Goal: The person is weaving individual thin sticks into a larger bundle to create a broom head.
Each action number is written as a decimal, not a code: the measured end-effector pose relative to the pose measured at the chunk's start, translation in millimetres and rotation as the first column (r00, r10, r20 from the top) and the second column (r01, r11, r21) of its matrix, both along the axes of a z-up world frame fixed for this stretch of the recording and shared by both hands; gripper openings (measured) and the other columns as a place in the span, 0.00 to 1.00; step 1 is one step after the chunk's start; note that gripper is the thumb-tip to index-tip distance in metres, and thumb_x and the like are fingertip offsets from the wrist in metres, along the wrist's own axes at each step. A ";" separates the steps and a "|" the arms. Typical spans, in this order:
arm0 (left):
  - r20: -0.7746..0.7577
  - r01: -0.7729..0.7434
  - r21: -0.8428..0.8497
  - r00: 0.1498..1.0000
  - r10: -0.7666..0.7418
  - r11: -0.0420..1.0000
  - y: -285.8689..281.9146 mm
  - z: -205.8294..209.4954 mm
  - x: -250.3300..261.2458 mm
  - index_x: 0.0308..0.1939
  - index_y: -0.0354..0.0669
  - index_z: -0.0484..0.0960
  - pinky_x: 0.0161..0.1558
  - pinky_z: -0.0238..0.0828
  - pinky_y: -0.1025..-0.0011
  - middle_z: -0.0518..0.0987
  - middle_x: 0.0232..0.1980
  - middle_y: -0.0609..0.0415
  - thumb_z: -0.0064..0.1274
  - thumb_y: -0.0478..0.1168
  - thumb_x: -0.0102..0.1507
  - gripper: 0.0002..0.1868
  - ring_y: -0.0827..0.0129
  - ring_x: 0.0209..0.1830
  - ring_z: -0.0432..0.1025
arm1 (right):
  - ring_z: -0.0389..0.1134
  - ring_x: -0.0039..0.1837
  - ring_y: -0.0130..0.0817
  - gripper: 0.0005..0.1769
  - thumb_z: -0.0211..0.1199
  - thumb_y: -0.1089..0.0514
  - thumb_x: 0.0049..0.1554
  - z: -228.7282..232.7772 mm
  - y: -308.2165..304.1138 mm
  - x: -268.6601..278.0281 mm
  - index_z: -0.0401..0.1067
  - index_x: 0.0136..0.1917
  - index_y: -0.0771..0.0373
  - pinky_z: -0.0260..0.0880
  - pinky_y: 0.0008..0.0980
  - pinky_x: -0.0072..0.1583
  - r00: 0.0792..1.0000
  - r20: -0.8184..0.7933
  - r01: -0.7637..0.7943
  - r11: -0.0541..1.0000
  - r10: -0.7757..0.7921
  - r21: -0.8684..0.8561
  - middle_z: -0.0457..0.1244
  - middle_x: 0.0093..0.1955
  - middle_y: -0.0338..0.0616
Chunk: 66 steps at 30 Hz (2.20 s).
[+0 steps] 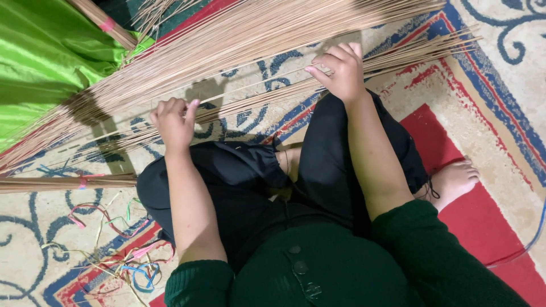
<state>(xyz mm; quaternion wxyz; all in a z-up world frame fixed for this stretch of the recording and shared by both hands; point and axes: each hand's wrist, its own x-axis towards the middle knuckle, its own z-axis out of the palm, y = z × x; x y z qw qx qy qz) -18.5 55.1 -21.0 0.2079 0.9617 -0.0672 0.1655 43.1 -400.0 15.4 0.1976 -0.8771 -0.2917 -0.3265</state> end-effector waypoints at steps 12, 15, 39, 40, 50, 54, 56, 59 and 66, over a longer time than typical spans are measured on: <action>0.270 0.102 0.106 0.954 -0.127 0.989 -37.4 12.2 -1.4 0.25 0.54 0.78 0.38 0.52 0.69 0.78 0.27 0.65 0.60 0.59 0.69 0.23 0.70 0.27 0.69 | 0.65 0.46 0.32 0.04 0.74 0.51 0.65 11.0 58.4 -12.0 0.82 0.50 0.50 0.54 0.31 0.52 0.983 0.102 -0.137 0.983 0.150 -0.125 0.65 0.43 0.33; 0.261 0.090 0.110 0.958 -0.116 0.990 -36.6 9.6 -2.1 0.26 0.54 0.80 0.38 0.53 0.69 0.80 0.27 0.66 0.57 0.60 0.70 0.23 0.72 0.27 0.71 | 0.62 0.44 0.31 0.11 0.82 0.58 0.61 9.7 61.5 -10.7 0.81 0.52 0.48 0.52 0.31 0.50 0.975 0.137 -0.161 0.981 0.175 -0.107 0.64 0.42 0.33; 0.239 0.090 0.171 0.962 -0.130 0.981 -40.6 0.2 0.4 0.39 0.54 0.81 0.41 0.53 0.69 0.79 0.36 0.65 0.59 0.49 0.70 0.08 0.67 0.34 0.68 | 0.68 0.50 0.31 0.04 0.77 0.57 0.62 -13.1 41.8 -5.2 0.87 0.52 0.52 0.60 0.33 0.55 0.998 0.043 -0.049 0.998 0.050 -0.026 0.73 0.48 0.33; 0.238 0.082 0.173 0.964 -0.122 0.982 -40.8 0.0 1.3 0.39 0.54 0.81 0.41 0.53 0.69 0.79 0.36 0.65 0.59 0.49 0.70 0.08 0.67 0.34 0.68 | 0.68 0.50 0.31 0.04 0.77 0.57 0.62 -8.2 43.2 -7.0 0.87 0.52 0.52 0.60 0.33 0.55 0.997 0.042 -0.057 0.998 0.058 -0.024 0.73 0.48 0.33; 0.239 0.139 0.066 0.959 -0.151 0.988 -32.6 7.7 0.7 0.40 0.54 0.84 0.42 0.55 0.67 0.81 0.37 0.65 0.54 0.46 0.72 0.08 0.68 0.36 0.72 | 0.71 0.54 0.39 0.06 0.78 0.56 0.63 -8.8 36.2 -9.2 0.85 0.51 0.59 0.65 0.38 0.57 1.000 0.008 -0.031 1.000 0.031 -0.003 0.73 0.51 0.41; 0.199 0.138 0.043 0.969 -0.144 0.989 -26.8 7.3 0.6 0.41 0.54 0.83 0.44 0.54 0.67 0.81 0.38 0.65 0.52 0.47 0.73 0.09 0.66 0.38 0.73 | 0.72 0.54 0.43 0.04 0.75 0.66 0.63 -10.5 33.2 -7.3 0.82 0.52 0.66 0.73 0.43 0.59 0.975 -0.122 -0.180 0.982 0.187 0.065 0.72 0.50 0.48; 0.183 0.149 0.030 0.971 -0.152 0.988 -26.7 6.0 0.1 0.42 0.54 0.84 0.43 0.55 0.66 0.82 0.38 0.65 0.51 0.47 0.74 0.09 0.66 0.38 0.73 | 0.72 0.53 0.43 0.04 0.75 0.66 0.63 -7.6 32.4 -8.1 0.81 0.51 0.66 0.73 0.43 0.60 0.970 -0.134 -0.192 0.978 0.201 0.078 0.72 0.49 0.47; 0.161 0.157 0.015 0.974 -0.158 0.987 -25.6 4.3 0.7 0.42 0.54 0.85 0.44 0.55 0.66 0.82 0.39 0.64 0.51 0.47 0.74 0.10 0.65 0.38 0.73 | 0.72 0.51 0.43 0.05 0.75 0.68 0.63 -5.3 32.5 -8.2 0.79 0.50 0.67 0.73 0.43 0.59 0.960 -0.156 -0.216 0.970 0.232 0.109 0.71 0.47 0.48; 0.188 0.134 0.029 0.972 -0.137 0.991 -28.3 3.9 0.1 0.42 0.55 0.86 0.46 0.55 0.66 0.82 0.38 0.66 0.55 0.48 0.72 0.08 0.66 0.39 0.72 | 0.71 0.51 0.44 0.08 0.74 0.67 0.64 -10.7 31.0 -8.0 0.74 0.51 0.68 0.73 0.40 0.57 0.948 -0.260 -0.162 0.982 0.182 0.096 0.69 0.47 0.50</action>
